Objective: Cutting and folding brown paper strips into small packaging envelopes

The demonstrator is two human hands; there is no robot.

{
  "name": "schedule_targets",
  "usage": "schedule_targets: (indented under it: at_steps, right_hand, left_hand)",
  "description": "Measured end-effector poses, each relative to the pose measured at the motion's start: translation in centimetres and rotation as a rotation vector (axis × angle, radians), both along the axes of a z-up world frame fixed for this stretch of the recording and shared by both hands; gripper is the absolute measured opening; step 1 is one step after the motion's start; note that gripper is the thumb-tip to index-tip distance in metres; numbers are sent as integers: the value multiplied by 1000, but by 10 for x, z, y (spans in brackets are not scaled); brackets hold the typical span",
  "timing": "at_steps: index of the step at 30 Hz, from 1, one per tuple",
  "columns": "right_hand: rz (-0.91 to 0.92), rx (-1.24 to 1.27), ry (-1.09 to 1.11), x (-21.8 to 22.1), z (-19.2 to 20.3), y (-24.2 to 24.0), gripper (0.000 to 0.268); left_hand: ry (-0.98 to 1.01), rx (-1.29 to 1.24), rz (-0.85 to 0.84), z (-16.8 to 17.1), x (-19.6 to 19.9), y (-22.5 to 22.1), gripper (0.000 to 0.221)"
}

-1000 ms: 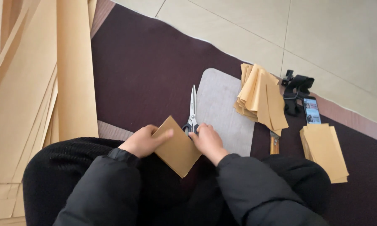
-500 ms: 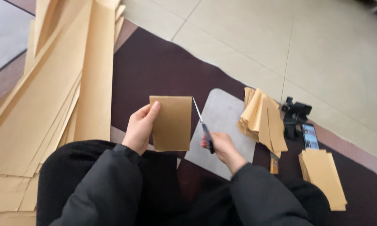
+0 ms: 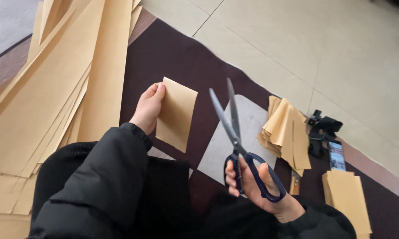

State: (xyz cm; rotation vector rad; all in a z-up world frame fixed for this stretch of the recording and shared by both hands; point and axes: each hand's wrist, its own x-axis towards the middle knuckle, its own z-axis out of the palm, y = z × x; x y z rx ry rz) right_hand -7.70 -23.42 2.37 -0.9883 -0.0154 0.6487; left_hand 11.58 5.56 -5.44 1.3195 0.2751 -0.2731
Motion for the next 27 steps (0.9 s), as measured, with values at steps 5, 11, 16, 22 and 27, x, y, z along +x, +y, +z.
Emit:
schedule_targets:
  at_steps: [5, 11, 16, 22, 27]
  right_hand:
    - [55, 91, 41, -2, -7, 9, 86]
    - [34, 27, 79, -6, -7, 10, 89]
    - [44, 33, 87, -8, -13, 7, 87]
    - [57, 4, 79, -7, -10, 8, 88]
    - [28, -14, 135, -9, -19, 5, 89]
  left_hand:
    - [17, -39, 39, -5, 3, -2, 37]
    - [-5, -92, 39, -8, 6, 0, 32]
    - [-22, -106, 26, -4, 5, -2, 34]
    - [-77, -103, 10, -12, 6, 1, 31]
    - [-27, -58, 28, -2, 3, 1, 36]
